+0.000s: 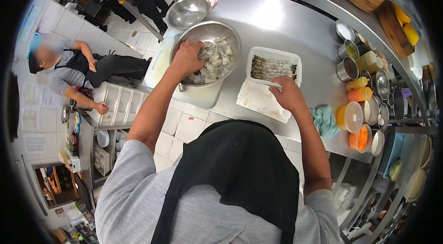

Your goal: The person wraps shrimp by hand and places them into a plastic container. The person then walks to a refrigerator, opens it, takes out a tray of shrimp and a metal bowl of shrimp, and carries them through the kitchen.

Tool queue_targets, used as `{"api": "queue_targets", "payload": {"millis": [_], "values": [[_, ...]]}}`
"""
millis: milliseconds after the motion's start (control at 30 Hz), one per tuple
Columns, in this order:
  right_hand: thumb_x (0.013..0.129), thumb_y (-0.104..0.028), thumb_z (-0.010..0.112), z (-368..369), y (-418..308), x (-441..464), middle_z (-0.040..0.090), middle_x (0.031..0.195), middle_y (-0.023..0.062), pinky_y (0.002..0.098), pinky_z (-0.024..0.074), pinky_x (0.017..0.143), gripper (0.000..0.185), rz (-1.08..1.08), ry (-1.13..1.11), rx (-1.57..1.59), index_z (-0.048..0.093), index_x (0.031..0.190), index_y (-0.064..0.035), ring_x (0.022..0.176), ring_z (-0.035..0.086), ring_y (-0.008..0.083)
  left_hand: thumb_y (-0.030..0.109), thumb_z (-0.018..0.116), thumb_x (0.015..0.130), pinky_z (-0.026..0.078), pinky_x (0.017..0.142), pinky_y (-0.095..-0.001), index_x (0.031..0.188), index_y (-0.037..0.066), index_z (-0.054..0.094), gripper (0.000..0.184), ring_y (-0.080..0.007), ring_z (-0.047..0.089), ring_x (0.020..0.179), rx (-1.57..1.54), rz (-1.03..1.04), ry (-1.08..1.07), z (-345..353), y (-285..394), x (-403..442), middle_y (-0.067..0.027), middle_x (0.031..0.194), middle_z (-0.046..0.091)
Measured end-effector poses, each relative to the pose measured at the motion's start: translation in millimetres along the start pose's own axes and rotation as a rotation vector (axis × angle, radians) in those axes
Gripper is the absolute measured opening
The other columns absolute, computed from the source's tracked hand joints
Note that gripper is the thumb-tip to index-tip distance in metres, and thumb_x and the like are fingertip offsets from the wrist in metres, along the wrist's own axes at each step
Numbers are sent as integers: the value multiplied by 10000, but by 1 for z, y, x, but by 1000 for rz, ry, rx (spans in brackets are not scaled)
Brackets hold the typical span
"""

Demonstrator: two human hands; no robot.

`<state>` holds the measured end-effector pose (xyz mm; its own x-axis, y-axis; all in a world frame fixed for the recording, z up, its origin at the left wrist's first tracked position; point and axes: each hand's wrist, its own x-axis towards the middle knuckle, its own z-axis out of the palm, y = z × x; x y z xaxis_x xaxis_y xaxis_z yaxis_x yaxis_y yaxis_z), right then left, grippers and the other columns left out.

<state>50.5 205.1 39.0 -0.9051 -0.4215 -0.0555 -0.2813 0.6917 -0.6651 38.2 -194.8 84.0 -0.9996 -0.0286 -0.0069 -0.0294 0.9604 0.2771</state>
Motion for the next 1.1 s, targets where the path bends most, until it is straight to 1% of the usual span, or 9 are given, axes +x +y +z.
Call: {"api": "queue_targets", "payload": {"millis": [200,400,500,600,800,933,967,1067,1100], "values": [[935,-224,763,2,5,-5,702,1233,206,446,536,1018,345,19,-35,-11,752,1221,-32,1153,672,398,248,785,786,529,1067,-497,1161,27,749,437,-421,610,1243,150,12,16,9,-5,7,-238,1314,640],[935,-231,757,1,8,-13,708,1208,198,452,544,995,344,25,-31,4,754,1221,-40,1120,686,394,247,793,806,560,889,-404,1142,-18,695,438,-327,715,922,-493,-73,241,-3,-14,5,-157,971,740],[937,-240,753,-1,9,-14,709,1207,191,448,552,977,344,45,-50,-4,756,1221,-47,1090,694,386,203,812,837,540,805,-337,1149,-12,691,398,-220,685,863,-718,47,193,4,-35,19,-109,962,730],[939,-247,749,-1,10,-15,710,1207,185,441,559,956,349,40,-64,-2,754,1228,-51,1065,701,367,136,810,872,520,768,-288,1176,-10,701,355,-134,638,829,-935,-112,-96,-12,-38,16,-79,969,726],[942,-249,745,-7,2,-18,714,1201,175,428,570,923,357,44,-61,66,750,1245,-60,1022,715,311,112,773,937,511,738,-265,1175,3,707,270,-124,675,836,-1007,-200,-78,-38,-27,5,-40,982,743],[944,-254,745,-12,-12,-17,715,1200,173,416,571,918,364,36,-57,131,750,1254,-62,998,719,299,223,823,906,574,783,-340,1094,-13,738,313,-192,742,897,-456,-148,-129,-31,-25,11,-100,982,784],[944,-255,746,-12,-14,-16,716,1200,172,413,571,917,367,40,-50,147,750,1256,-62,992,719,298,439,871,794,589,863,-426,1075,8,771,525,-321,766,939,-393,-116,-127,-15,-38,11,-194,1007,787],[946,-252,742,-10,-14,-18,718,1200,171,414,572,916,368,37,-44,133,750,1254,-53,989,724,298,457,905,765,586,822,-405,986,35,787,491,-298,762,886,-116,-165,-236,-37,13,-12,-166,948,790],[945,-252,742,-9,-12,-21,720,1200,170,414,572,916,367,57,-56,134,750,1253,-53,985,726,299,466,895,735,589,824,-415,914,26,785,488,-332,754,865,-71,-91,-142,-28,15,-20,-184,904,775]]}}
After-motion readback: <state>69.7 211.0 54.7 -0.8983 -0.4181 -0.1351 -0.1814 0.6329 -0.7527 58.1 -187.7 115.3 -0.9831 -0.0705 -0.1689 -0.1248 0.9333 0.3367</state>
